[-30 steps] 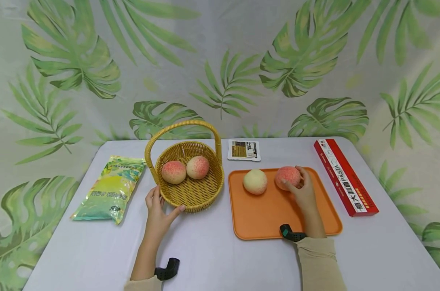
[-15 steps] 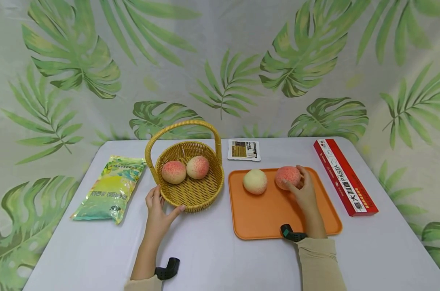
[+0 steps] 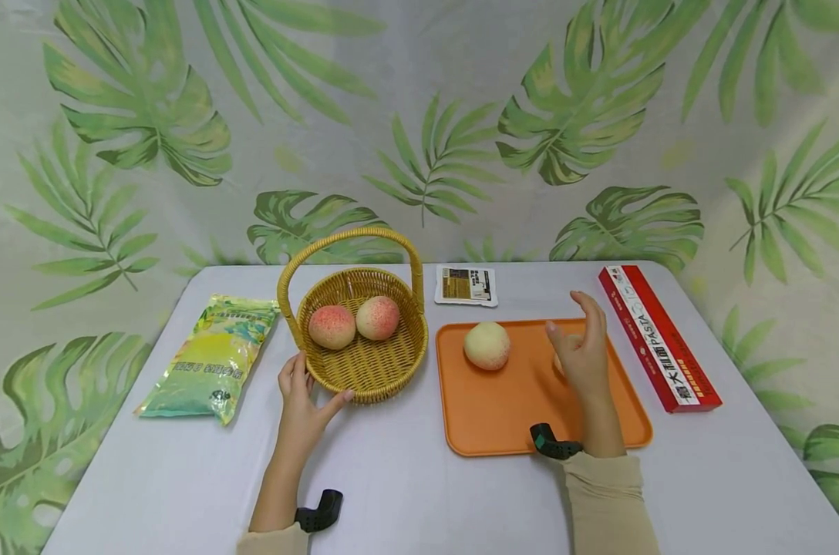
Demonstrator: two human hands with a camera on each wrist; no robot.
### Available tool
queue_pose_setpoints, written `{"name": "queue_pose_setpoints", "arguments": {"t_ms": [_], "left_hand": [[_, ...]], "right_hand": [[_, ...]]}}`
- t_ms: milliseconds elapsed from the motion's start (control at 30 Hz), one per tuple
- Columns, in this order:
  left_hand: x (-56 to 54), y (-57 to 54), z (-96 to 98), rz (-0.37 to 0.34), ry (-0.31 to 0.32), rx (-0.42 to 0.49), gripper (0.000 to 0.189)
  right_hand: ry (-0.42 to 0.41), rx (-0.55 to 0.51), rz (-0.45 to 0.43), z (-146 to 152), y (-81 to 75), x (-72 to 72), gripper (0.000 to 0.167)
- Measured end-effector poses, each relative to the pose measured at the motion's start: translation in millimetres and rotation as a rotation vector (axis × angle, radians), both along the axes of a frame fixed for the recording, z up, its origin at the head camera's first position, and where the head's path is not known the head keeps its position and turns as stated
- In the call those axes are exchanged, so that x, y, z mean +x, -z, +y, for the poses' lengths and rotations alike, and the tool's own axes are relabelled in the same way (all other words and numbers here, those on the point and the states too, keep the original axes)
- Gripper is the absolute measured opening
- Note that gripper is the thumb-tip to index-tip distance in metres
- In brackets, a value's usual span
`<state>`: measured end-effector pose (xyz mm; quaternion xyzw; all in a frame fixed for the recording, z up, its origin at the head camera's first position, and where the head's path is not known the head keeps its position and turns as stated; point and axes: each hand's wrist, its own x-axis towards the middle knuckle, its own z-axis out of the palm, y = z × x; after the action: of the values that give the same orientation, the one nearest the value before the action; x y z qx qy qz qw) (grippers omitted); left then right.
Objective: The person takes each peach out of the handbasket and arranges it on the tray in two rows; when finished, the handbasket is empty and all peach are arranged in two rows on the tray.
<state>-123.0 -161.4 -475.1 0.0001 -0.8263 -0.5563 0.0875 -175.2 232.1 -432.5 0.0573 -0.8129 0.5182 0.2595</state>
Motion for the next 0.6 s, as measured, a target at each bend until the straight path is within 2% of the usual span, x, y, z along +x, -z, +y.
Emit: {"name": "queue_pose_setpoints", "arguments": {"t_ms": [167, 333, 433, 567, 600], "left_hand": [[-0.7, 0.0, 0.2, -0.004, -0.004, -0.005, 0.102], [-0.1, -0.6, 0.2, -0.001, -0.002, -0.01, 0.102], [5.3, -15.3, 4.5, -0.012, 0.004, -0.007, 0.099], [5.3, -16.8, 4.4, -0.021, 0.012, -0.002, 0.099], [3.7, -11.7, 2.7, -0.016, 0.013, -0.004, 0.101]], "right_hand": [[-0.106, 0.001, 0.145, -33.8, -47.9, 13.3, 0.055], [-0.243, 0.02, 0.24, -65.8, -73.3, 15.2, 0.055], [-0.337, 0.044, 0.303, -86.3, -77.7, 7.2, 0.056], [-0.447, 0.098, 0.3, -113.5, -66.5, -12.9, 0.063], [-0.468, 0.11, 0.27, -120.3, -61.4, -18.4, 0.064]]}}
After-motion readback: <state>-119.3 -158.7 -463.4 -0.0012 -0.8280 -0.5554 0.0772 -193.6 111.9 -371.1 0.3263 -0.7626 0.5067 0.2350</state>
